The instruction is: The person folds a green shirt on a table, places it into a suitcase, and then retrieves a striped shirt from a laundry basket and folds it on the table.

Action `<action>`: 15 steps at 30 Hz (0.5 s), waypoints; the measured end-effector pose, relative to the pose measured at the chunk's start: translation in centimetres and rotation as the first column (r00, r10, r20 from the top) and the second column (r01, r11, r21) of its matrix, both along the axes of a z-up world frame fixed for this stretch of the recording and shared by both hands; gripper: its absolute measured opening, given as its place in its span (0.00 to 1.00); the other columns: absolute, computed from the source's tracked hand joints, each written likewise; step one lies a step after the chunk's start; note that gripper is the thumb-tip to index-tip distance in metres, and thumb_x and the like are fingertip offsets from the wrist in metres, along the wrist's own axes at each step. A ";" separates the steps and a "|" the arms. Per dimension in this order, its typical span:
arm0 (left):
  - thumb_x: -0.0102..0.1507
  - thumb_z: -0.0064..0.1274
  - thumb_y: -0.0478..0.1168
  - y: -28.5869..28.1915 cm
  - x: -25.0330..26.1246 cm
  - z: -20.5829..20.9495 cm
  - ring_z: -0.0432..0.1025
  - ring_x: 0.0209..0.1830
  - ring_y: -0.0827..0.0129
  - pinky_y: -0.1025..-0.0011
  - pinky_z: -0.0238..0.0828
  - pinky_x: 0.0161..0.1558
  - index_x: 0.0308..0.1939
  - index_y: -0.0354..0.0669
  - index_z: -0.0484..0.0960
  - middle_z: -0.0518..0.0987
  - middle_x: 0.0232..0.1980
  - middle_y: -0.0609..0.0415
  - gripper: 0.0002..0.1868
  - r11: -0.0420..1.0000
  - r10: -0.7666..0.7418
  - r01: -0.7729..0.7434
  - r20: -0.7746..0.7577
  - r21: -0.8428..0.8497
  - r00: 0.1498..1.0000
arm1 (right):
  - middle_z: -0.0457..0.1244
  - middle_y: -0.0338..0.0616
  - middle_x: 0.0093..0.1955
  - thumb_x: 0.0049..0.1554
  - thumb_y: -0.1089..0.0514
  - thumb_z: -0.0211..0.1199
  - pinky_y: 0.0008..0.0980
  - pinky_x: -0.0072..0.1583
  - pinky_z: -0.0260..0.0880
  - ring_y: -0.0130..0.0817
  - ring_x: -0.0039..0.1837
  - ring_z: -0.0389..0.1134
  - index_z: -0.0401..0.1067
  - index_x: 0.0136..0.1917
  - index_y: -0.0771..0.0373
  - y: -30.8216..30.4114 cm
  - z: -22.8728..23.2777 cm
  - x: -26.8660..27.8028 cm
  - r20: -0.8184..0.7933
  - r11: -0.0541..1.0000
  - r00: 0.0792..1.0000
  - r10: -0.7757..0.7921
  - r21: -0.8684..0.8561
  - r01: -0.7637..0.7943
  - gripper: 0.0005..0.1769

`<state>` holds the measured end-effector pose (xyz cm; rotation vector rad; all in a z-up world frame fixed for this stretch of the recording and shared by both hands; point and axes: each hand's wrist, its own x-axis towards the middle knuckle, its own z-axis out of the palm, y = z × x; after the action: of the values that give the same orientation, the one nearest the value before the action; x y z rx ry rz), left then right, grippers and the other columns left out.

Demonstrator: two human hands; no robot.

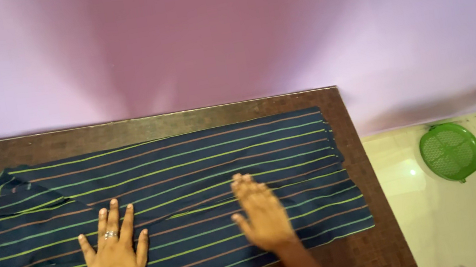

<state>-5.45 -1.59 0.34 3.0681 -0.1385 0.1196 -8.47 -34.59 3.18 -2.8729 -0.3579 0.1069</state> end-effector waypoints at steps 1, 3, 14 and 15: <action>0.63 0.33 0.63 -0.1 0.1 0.0 0.42 0.82 0.67 0.36 0.36 0.73 0.75 0.66 0.57 0.47 0.83 0.62 0.35 1.000 0.005 -0.005 -0.010 0.007 1.000 | 0.35 0.50 0.85 0.65 0.42 0.46 0.44 0.79 0.32 0.44 0.85 0.33 0.40 0.81 0.67 -2.0 -0.2 -0.3 0.047 0.998 0.998 -0.051 -0.042 0.053 0.42; 0.64 0.33 0.63 0.0 -0.1 0.1 0.43 0.82 0.67 0.36 0.36 0.74 0.75 0.66 0.57 0.48 0.83 0.62 0.35 1.000 0.000 0.000 0.004 -0.007 1.000 | 0.35 0.49 0.86 0.65 0.43 0.45 0.45 0.79 0.33 0.43 0.85 0.33 0.40 0.82 0.67 -5.8 -0.2 -0.7 0.023 0.995 0.996 -0.088 -0.044 0.089 0.41; 0.63 0.31 0.64 0.1 0.2 -0.6 0.42 0.81 0.67 0.37 0.34 0.73 0.75 0.67 0.56 0.46 0.83 0.63 0.35 1.000 -0.013 0.013 0.020 0.011 1.000 | 0.40 0.45 0.85 0.61 0.40 0.48 0.45 0.79 0.37 0.40 0.84 0.38 0.44 0.81 0.61 -17.6 -0.9 -3.9 0.124 0.964 0.966 -0.227 -0.113 0.241 0.42; 0.63 0.31 0.64 0.0 0.4 -0.7 0.42 0.81 0.68 0.37 0.35 0.74 0.75 0.68 0.55 0.46 0.83 0.63 0.35 1.000 -0.005 0.005 0.005 0.027 1.000 | 0.40 0.46 0.85 0.61 0.39 0.47 0.47 0.78 0.37 0.40 0.84 0.38 0.43 0.82 0.62 -18.2 -1.1 -3.8 0.140 0.954 0.954 -0.264 -0.110 0.280 0.43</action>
<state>-5.05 -1.63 -0.33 3.0943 -0.1487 0.1258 -12.24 -52.76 2.11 -3.0314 0.0291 -0.1023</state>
